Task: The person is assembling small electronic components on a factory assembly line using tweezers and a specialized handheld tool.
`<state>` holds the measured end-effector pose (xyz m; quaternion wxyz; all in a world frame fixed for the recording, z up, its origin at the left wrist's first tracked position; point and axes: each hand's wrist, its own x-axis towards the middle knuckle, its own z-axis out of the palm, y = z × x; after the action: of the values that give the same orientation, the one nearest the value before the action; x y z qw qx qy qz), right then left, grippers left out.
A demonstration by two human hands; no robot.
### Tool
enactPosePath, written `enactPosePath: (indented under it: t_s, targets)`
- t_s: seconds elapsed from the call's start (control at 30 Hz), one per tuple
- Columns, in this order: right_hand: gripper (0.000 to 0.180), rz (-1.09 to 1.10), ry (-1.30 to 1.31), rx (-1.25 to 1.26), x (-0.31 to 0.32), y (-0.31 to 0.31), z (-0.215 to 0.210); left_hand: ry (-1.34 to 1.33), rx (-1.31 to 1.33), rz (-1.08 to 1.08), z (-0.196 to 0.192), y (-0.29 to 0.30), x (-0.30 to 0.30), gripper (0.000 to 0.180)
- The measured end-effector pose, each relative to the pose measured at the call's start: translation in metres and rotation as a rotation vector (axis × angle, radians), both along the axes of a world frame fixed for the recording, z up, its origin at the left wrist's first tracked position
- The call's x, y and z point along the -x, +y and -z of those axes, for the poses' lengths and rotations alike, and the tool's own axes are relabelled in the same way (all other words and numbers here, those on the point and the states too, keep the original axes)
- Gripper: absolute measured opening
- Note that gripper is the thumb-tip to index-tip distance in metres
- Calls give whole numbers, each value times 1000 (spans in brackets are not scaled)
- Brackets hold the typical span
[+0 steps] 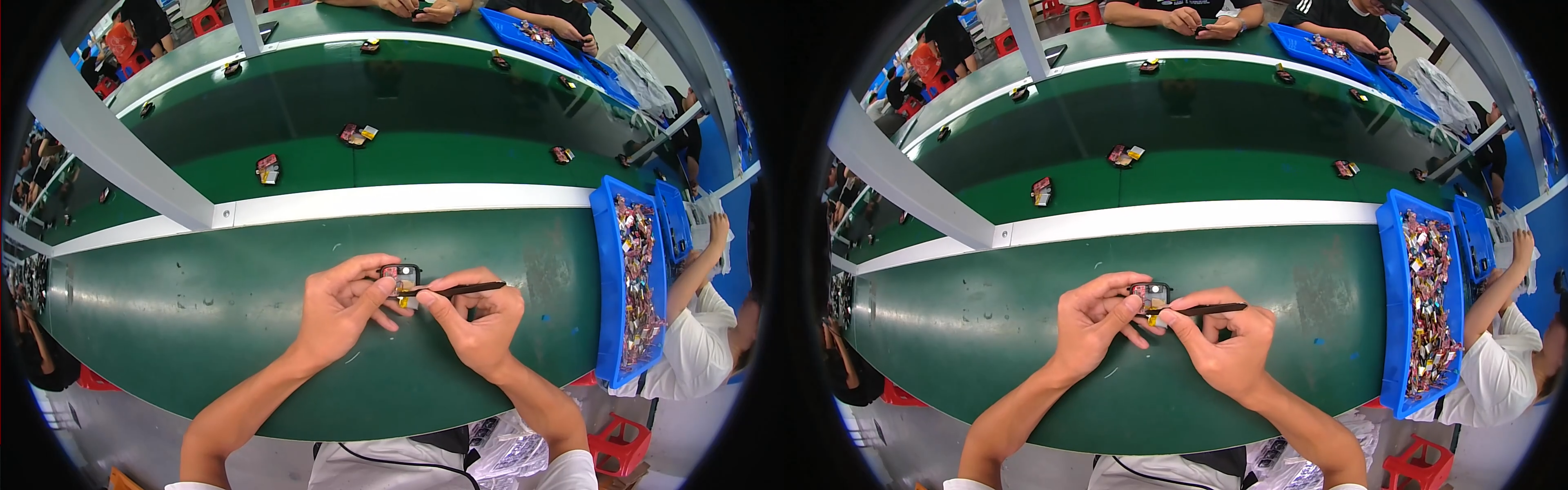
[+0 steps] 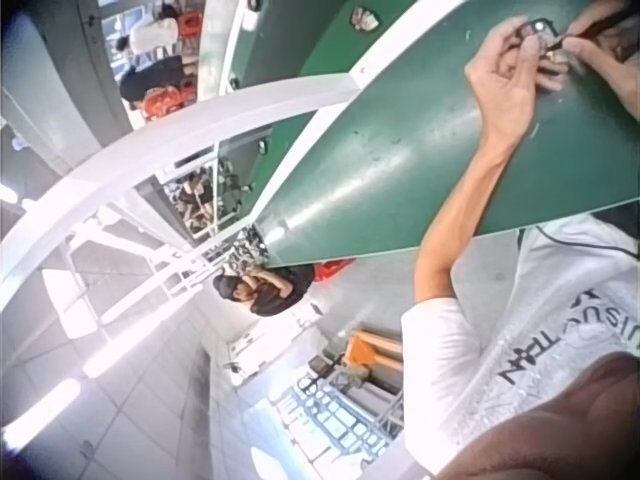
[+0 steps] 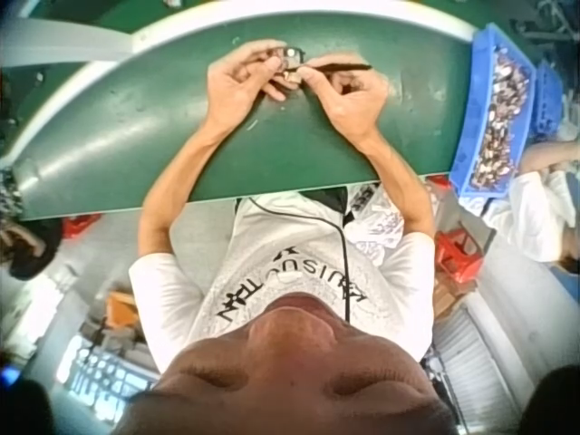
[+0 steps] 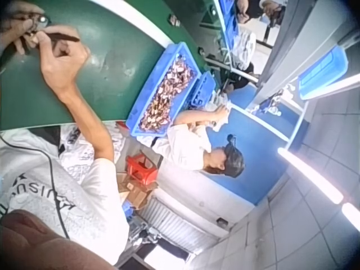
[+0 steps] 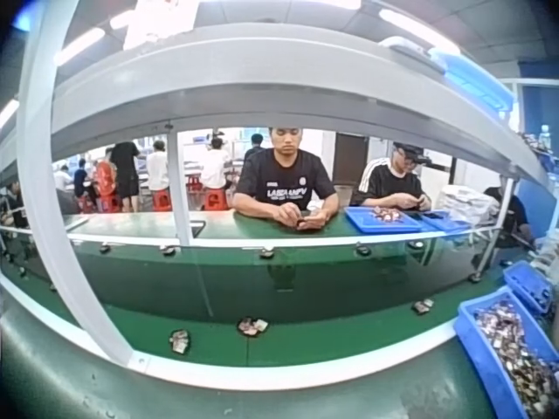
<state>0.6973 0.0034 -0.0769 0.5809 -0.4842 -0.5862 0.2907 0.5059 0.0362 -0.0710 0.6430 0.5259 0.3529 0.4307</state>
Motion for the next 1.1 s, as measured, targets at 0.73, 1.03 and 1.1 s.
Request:
enactPosePath:
  t_s: [0.73,1.03,1.1]
  targets:
    - [14,-77,-166,-237,-30,4,-8,-22,10,-15,-3,0,-26,30]
    - [26,-86,-502,-535,-39,-2,-8,15,-2,-11,-5,0,-39,28]
    - [28,-75,-566,-559,-38,-5,-10,29,-12,-29,-4,1,-40,27]
